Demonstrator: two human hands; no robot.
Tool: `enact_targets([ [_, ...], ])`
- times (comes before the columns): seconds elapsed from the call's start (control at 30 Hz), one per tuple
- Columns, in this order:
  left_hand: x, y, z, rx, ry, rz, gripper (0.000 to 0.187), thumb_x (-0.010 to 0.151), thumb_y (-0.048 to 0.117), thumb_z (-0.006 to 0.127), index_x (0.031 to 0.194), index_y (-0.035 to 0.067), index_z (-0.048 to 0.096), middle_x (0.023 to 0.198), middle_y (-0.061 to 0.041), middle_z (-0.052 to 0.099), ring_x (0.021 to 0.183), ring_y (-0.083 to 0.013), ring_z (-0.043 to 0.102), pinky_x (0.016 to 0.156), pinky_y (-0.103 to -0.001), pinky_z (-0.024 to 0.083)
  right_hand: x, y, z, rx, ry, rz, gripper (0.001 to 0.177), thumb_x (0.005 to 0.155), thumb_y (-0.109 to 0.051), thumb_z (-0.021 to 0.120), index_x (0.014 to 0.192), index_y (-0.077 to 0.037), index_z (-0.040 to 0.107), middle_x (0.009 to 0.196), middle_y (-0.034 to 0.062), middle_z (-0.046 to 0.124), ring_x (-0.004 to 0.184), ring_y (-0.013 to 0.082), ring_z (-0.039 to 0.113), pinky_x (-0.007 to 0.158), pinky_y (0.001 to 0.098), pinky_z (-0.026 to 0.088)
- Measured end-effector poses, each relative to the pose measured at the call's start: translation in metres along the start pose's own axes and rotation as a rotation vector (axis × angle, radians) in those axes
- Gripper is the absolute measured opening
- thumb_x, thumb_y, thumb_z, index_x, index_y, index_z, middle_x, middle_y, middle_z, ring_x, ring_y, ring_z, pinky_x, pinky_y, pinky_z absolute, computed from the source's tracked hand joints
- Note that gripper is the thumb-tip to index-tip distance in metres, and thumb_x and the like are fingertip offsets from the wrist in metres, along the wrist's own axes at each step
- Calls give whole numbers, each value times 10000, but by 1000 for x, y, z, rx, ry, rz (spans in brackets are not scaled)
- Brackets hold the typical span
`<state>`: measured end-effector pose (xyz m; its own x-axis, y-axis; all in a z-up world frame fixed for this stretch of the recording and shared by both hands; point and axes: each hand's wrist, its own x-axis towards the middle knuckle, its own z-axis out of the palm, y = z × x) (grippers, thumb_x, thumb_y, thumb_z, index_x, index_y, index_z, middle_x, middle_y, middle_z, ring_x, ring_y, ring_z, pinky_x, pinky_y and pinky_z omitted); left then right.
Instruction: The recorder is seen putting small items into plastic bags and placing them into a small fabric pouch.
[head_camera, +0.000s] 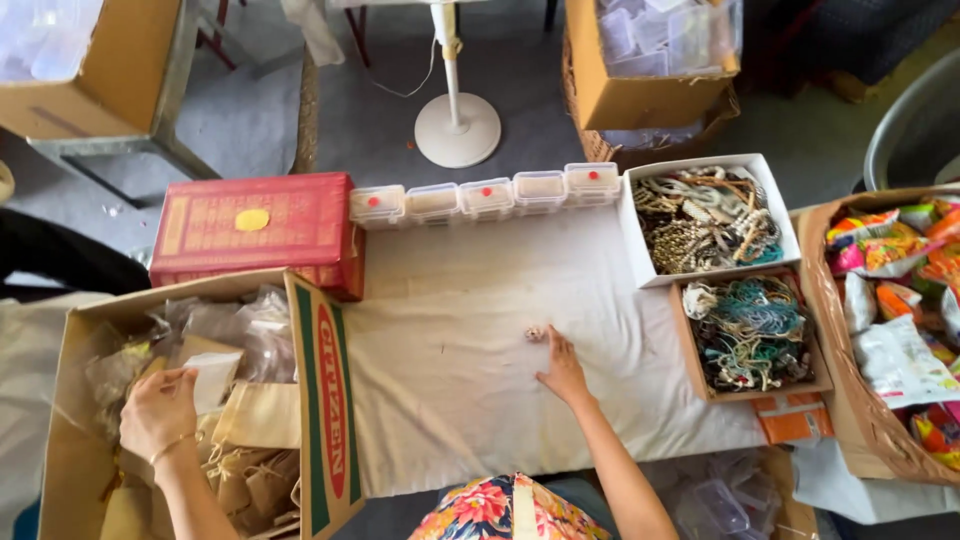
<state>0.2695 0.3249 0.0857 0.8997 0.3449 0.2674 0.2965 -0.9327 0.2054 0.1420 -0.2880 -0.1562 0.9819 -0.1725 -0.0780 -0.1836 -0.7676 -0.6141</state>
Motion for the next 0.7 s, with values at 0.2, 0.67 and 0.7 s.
enact_targets([
  [0.2, -52, 107, -36, -246, 131, 269, 160, 1082, 318, 748, 1017, 172, 734, 1164, 0, 750, 970, -117, 724, 809, -250, 561, -6, 1, -9, -19, -48, -123, 1262, 633, -211, 915, 1576, -59, 89, 1572, 217, 342, 1436, 408, 338, 1189, 463, 311],
  [0.67, -254, 384, 70, -689, -252, 594, 141, 762, 129, 826, 816, 141, 697, 1010, 36, 725, 900, -217, 689, 716, -356, 550, -6, -45, -55, 1184, -240, 492, 591, 975, -590, 531, 1053, -58, 777, 964, 56, 767, 911, 156, 722, 826, 338, 599],
  [0.7, -260, 384, 75, -651, -290, 649, 146, 774, 121, 825, 819, 145, 688, 1009, 46, 715, 888, -211, 681, 710, -362, 546, -11, -53, -66, 1236, -244, 528, 564, 972, -585, 525, 1016, -77, 769, 918, 51, 753, 880, 161, 722, 806, 339, 614],
])
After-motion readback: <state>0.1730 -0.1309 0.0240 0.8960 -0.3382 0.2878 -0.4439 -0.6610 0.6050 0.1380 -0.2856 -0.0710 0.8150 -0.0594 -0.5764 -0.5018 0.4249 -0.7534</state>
